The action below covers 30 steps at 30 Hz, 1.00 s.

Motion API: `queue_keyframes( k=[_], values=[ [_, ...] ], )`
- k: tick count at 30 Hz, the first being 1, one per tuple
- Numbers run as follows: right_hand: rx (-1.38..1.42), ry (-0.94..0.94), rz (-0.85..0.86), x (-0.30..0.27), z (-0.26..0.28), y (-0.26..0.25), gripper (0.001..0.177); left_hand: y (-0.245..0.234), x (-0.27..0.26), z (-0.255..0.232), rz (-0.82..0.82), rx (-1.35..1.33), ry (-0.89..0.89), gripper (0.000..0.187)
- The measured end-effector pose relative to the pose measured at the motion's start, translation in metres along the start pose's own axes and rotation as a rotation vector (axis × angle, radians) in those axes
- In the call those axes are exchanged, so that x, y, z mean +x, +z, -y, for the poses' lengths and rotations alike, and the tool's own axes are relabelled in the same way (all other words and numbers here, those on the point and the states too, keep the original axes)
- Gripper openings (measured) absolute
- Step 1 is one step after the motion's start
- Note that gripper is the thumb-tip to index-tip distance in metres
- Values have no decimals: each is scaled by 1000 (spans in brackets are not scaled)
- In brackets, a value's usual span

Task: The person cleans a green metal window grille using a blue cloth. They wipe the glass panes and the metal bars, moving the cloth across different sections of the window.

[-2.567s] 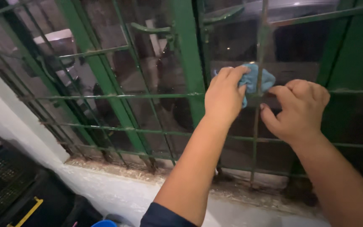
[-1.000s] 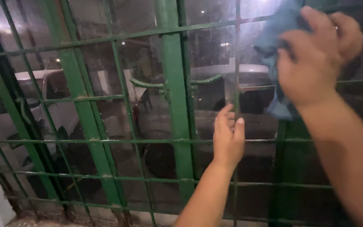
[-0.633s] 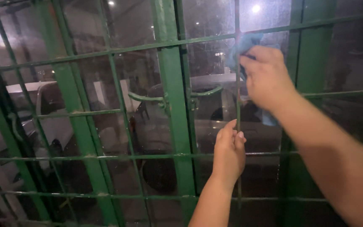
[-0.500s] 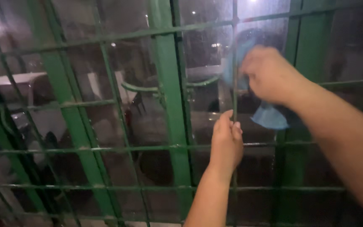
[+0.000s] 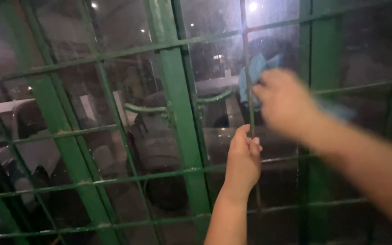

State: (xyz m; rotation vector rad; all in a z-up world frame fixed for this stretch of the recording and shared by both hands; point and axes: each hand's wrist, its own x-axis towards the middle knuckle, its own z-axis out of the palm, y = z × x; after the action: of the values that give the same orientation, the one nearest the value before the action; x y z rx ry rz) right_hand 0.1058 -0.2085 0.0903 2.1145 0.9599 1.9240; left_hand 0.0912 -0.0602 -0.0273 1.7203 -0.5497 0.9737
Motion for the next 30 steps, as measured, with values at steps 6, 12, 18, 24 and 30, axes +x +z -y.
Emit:
queue_keyframes(
  k=[6, 12, 18, 24, 30],
  values=[
    [-224, -18, 161, 18, -46, -36, 47, 0, 3, -8, 25, 15, -74, 38],
    [-349, 16, 11, 26, -35, -30, 41, 0, 3, -8, 15, -11, -62, 36],
    [-314, -146, -29, 45, -36, -15, 37, 0, 1, -5, 58, -12, -111, 37],
    [-92, -39, -84, 3, -37, -38, 23, 2, -1, 6, 20, -48, -25, 37],
    [622, 662, 249, -18, -34, -60, 20, 8, -5, 6, -46, 0, -28, 37]
  ],
)
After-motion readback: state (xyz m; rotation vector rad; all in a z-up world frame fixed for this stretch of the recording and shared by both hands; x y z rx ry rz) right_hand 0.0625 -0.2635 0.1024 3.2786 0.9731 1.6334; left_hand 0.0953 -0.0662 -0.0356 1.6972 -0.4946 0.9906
